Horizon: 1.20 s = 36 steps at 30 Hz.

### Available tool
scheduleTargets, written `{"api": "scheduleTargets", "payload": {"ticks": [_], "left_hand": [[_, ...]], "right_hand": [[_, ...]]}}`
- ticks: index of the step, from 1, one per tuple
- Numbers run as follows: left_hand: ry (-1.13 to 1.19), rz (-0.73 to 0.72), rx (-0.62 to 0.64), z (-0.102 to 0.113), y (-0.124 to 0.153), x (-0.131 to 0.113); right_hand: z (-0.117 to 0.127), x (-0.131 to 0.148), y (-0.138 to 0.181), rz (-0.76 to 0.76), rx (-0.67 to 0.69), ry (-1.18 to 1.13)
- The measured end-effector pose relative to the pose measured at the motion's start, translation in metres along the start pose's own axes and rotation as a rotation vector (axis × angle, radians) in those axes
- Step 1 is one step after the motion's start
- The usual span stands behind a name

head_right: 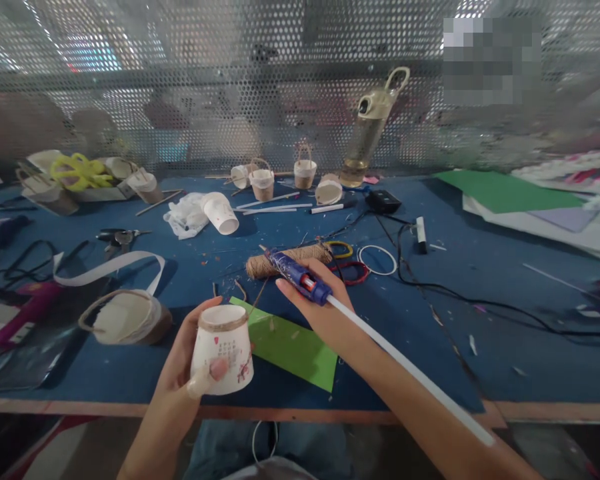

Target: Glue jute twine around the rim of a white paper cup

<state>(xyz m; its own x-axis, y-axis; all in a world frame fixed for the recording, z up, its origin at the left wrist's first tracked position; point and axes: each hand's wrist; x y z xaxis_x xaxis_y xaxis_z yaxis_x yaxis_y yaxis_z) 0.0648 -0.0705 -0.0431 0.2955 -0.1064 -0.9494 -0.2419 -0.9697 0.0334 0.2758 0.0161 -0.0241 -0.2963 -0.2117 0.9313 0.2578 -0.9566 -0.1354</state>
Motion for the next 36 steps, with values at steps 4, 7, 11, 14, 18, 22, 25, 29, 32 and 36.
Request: {"api": "scheduleTargets", "payload": {"ticks": [4,7,11,14,18,22,25,29,32,36], "left_hand": [[0.029,-0.003,0.068,0.004,0.000,0.001],[0.040,-0.008,0.080,0.005,0.000,0.003],[0.041,-0.011,0.076,0.002,0.001,0.002],[0.028,0.001,0.096,0.001,0.003,0.001],[0.039,0.008,0.117,0.002,0.004,0.000],[0.115,-0.012,0.167,0.003,0.006,-0.003],[0.148,-0.016,0.243,0.006,0.007,-0.001],[0.154,-0.015,0.274,0.010,0.008,0.000],[0.176,-0.010,0.257,0.009,0.007,-0.002],[0.206,-0.025,0.212,0.006,0.005,-0.005]], "right_hand": [[-0.003,-0.001,-0.001,0.165,-0.016,-0.003],[-0.003,0.000,0.000,0.163,0.037,-0.003],[-0.004,0.000,0.003,0.137,0.182,-0.086],[-0.007,-0.004,0.005,0.108,0.289,-0.165],[-0.006,-0.009,0.004,0.063,0.279,-0.152],[-0.003,-0.008,0.004,0.115,0.287,-0.106],[-0.002,-0.006,0.006,0.253,0.273,-0.072],[0.001,0.001,0.012,0.339,0.121,-0.013],[0.005,0.006,0.017,0.339,-0.003,0.019],[0.011,0.007,0.020,0.389,-0.062,0.030]]}}
Point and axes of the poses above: each hand's wrist, its own y-axis away from the middle knuckle, its own z-axis out of the back of the hand, x = y × z, and after that the axes turned 15 degrees about x, right-handed
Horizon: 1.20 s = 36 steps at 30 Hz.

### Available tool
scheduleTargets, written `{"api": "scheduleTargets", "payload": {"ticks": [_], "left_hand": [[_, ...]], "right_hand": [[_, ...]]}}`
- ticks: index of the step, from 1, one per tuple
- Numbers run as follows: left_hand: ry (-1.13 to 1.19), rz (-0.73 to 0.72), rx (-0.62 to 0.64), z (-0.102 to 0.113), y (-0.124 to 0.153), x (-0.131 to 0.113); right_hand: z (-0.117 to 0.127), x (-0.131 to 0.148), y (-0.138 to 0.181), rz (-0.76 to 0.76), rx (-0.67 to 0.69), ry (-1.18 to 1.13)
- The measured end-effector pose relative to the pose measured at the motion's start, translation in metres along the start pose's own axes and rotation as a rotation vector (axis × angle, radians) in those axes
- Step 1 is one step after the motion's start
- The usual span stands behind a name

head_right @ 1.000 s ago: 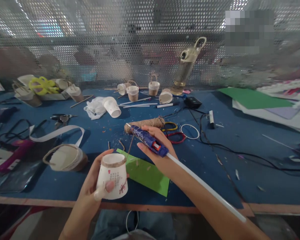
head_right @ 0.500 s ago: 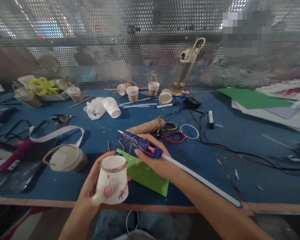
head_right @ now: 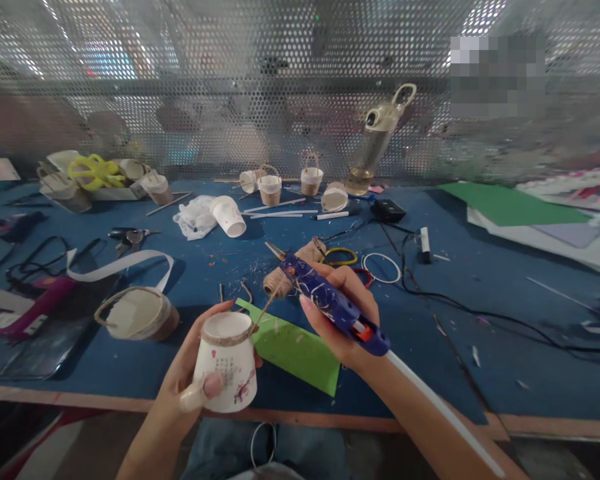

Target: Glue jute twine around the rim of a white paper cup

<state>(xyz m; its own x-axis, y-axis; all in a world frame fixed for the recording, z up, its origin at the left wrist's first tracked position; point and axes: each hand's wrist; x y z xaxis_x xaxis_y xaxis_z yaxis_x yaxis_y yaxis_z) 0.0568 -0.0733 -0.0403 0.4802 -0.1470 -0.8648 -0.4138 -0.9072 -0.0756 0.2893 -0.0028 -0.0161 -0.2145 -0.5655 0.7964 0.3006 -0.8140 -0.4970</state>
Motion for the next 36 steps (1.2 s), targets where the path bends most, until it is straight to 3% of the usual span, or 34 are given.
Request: {"api": "scheduleTargets", "payload": {"ticks": [6,11,14,18,27,36], "left_hand": [[0.006,-0.049,-0.045,-0.006,-0.003,0.001],[0.016,-0.048,-0.074,-0.007,-0.004,0.000],[0.001,-0.060,-0.154,-0.005,-0.006,0.000],[0.029,-0.099,-0.247,-0.002,-0.011,0.000],[0.100,-0.102,-0.279,-0.003,-0.011,-0.004],[0.198,-0.120,-0.314,-0.008,-0.010,-0.011]], "right_hand": [[0.005,0.006,0.000,0.157,-0.022,-0.078],[0.011,0.015,0.001,0.117,0.043,-0.160],[0.009,0.016,-0.001,0.118,0.051,-0.169],[0.001,0.014,-0.003,0.089,0.168,-0.148],[0.004,-0.001,0.000,-0.021,0.281,-0.175],[0.015,-0.012,0.006,0.004,0.521,-0.180]]}}
Point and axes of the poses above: each hand's wrist, its own y-axis away from the middle knuckle, its own z-axis out of the back of the hand, x = y × z, and after that the axes turned 15 degrees about x, right-handed
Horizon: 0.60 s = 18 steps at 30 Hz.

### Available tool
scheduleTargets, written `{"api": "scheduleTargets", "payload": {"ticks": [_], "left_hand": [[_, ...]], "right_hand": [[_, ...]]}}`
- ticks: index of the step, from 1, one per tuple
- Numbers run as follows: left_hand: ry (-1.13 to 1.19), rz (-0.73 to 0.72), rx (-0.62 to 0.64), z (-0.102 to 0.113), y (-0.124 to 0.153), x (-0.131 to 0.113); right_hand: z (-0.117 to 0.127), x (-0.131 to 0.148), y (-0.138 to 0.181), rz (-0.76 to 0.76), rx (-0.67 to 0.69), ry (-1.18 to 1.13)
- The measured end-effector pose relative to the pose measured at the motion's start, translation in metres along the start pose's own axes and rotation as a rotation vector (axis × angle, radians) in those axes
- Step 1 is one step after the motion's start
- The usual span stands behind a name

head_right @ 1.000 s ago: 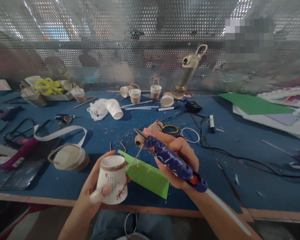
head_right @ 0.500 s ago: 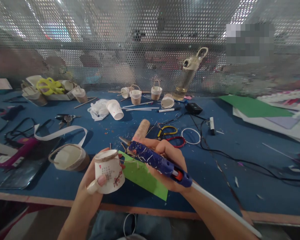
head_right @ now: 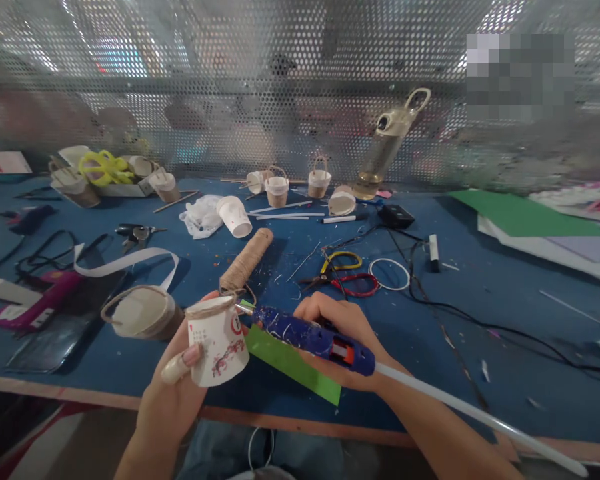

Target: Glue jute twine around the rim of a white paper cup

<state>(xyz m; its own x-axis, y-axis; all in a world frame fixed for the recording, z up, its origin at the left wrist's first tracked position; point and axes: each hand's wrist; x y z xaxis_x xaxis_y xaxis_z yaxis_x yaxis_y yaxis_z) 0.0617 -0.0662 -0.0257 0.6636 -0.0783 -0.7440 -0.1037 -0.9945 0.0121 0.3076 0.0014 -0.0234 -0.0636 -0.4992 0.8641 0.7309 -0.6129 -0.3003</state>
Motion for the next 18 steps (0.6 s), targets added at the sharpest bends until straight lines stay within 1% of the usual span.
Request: {"api": "scheduleTargets", "payload": {"ticks": [5,10,16,18], "left_hand": [[-0.045,0.000,0.017,-0.0001,0.0014,0.0019],[-0.092,0.017,0.024,0.0033,0.0028,0.0032],[-0.113,0.087,0.042,0.0028,0.0031,0.0007],[-0.145,0.107,0.081,0.0050,0.0043,0.0013]], "right_hand": [[-0.0026,0.0001,-0.0012,0.013,0.000,-0.031],[-0.0044,0.0000,-0.0043,0.043,-0.041,0.006],[-0.0072,0.0070,-0.0071,0.007,-0.147,0.015],[-0.0095,0.0087,-0.0095,-0.008,-0.196,-0.012]]}}
Point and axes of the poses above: each hand's wrist, its own y-axis away from the middle knuckle, its own z-axis out of the back of the hand, x = y × z, and after that the axes turned 15 degrees about x, right-handed
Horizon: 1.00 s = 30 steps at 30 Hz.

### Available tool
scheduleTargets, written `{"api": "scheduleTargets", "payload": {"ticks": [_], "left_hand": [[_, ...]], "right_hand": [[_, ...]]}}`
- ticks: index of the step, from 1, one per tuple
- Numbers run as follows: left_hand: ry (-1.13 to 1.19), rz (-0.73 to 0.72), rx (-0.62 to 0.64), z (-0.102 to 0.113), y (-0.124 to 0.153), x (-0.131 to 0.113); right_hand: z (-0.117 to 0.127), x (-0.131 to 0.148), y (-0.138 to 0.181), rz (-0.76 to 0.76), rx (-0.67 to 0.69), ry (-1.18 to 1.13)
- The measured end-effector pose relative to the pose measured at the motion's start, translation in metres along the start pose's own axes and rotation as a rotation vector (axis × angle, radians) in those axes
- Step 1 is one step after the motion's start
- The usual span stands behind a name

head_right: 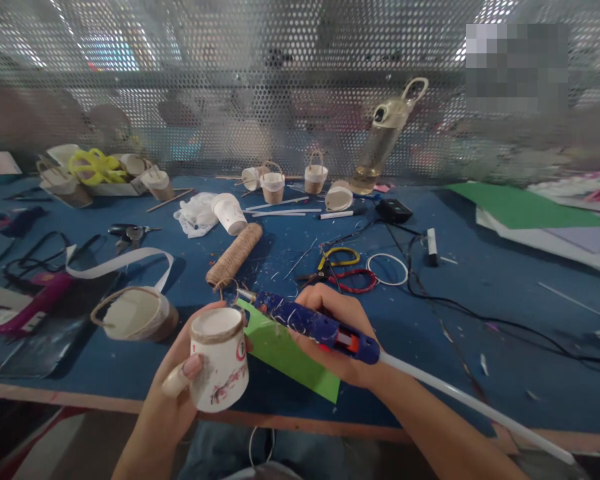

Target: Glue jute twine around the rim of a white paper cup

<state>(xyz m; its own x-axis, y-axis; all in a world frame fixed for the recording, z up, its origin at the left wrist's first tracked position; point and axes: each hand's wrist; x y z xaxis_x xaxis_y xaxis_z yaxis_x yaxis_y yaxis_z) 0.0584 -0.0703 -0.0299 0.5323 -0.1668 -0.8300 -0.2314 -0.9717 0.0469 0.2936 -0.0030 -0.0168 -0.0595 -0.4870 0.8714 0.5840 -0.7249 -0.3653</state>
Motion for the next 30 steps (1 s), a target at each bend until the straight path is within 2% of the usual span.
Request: {"api": "scheduleTargets", "payload": {"ticks": [4,9,13,15,18,26,30], "left_hand": [[-0.095,0.051,0.209,0.009,0.005,0.006],[-0.197,0.071,0.405,0.018,0.006,0.012],[-0.198,0.077,0.505,0.015,0.005,0.009],[-0.169,0.078,0.491,0.010,0.007,0.007],[-0.128,0.086,0.387,0.005,0.011,0.005],[-0.044,0.030,0.162,0.005,0.007,0.005],[-0.010,-0.027,0.044,-0.001,0.001,0.004]], "right_hand": [[-0.005,0.000,-0.006,-0.007,-0.031,-0.100],[-0.008,0.001,-0.008,-0.192,0.101,-0.328],[-0.013,0.000,-0.008,-0.218,0.180,-0.433],[-0.016,-0.002,-0.008,-0.205,0.215,-0.429],[-0.017,-0.003,-0.008,-0.216,0.235,-0.389],[-0.006,0.002,-0.003,-0.175,0.102,-0.369],[-0.001,0.003,0.003,-0.147,0.084,-0.409]]}}
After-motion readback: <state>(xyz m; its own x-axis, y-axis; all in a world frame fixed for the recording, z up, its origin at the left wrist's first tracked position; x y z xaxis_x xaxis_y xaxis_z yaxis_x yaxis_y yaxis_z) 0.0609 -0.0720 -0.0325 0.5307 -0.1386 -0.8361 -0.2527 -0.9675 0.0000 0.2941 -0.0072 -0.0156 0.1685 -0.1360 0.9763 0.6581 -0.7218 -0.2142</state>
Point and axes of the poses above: each hand's wrist, its own y-axis away from the middle knuckle, its own z-axis out of the back of the hand, x = y × z, and after that the axes turned 15 degrees about x, right-handed
